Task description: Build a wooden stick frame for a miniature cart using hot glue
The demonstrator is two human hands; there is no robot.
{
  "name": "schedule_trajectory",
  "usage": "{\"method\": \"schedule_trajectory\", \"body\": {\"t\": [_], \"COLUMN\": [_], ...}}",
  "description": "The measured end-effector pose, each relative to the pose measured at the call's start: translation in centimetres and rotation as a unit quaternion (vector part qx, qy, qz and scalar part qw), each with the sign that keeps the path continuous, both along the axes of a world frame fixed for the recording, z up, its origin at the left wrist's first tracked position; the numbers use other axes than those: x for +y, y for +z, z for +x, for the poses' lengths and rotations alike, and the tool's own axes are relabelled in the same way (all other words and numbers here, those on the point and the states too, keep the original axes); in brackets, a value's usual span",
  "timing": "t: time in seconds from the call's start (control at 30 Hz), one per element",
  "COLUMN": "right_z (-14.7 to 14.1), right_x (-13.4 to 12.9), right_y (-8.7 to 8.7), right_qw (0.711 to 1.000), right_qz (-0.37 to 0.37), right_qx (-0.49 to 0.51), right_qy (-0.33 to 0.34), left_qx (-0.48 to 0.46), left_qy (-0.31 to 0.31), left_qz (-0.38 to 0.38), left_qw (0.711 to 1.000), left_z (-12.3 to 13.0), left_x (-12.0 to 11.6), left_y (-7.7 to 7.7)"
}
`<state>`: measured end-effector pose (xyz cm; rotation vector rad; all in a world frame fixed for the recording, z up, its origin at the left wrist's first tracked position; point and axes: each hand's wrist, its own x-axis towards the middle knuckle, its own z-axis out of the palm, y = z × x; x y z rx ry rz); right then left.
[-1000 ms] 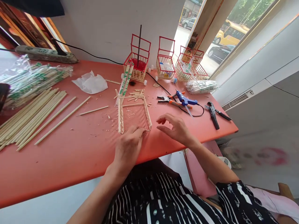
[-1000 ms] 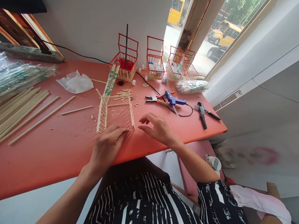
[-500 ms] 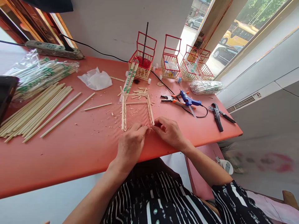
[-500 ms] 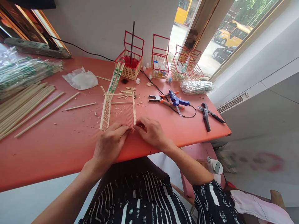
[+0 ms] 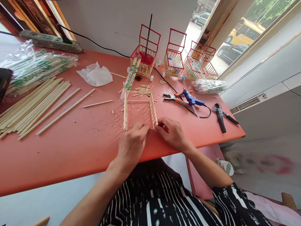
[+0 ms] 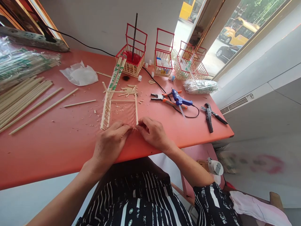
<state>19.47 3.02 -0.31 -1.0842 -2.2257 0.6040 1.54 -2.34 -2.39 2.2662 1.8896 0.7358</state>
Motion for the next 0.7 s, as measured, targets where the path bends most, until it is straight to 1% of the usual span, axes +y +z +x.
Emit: {"method": "schedule_trajectory", "body": {"t": [0.2, 0.5, 0.7], "right_z": [-0.13, -0.16, -0.14], "right_x": [-0.08, -0.09, -0.08], "right_y": [0.06, 0.01, 0.0], "right_qw": [1.0, 1.0, 1.0], "right_qz": [0.001, -0.003, -0.012], "right_qx": [0.008, 0.007, 0.0], "right_qy": [0.001, 0.008, 0.003], "left_qx": [0.02, 0.0, -0.014], "left_qy": [0.003, -0.003, 0.0], "left_qz": [0.006, 0.02, 0.022], "left_qw": [1.0, 1.0, 1.0], "left_z": [0.03, -0.01, -0.02], "left_x": [-0.05, -0.15, -0.14], "left_y": [0.02, 0.13, -0.08]}}
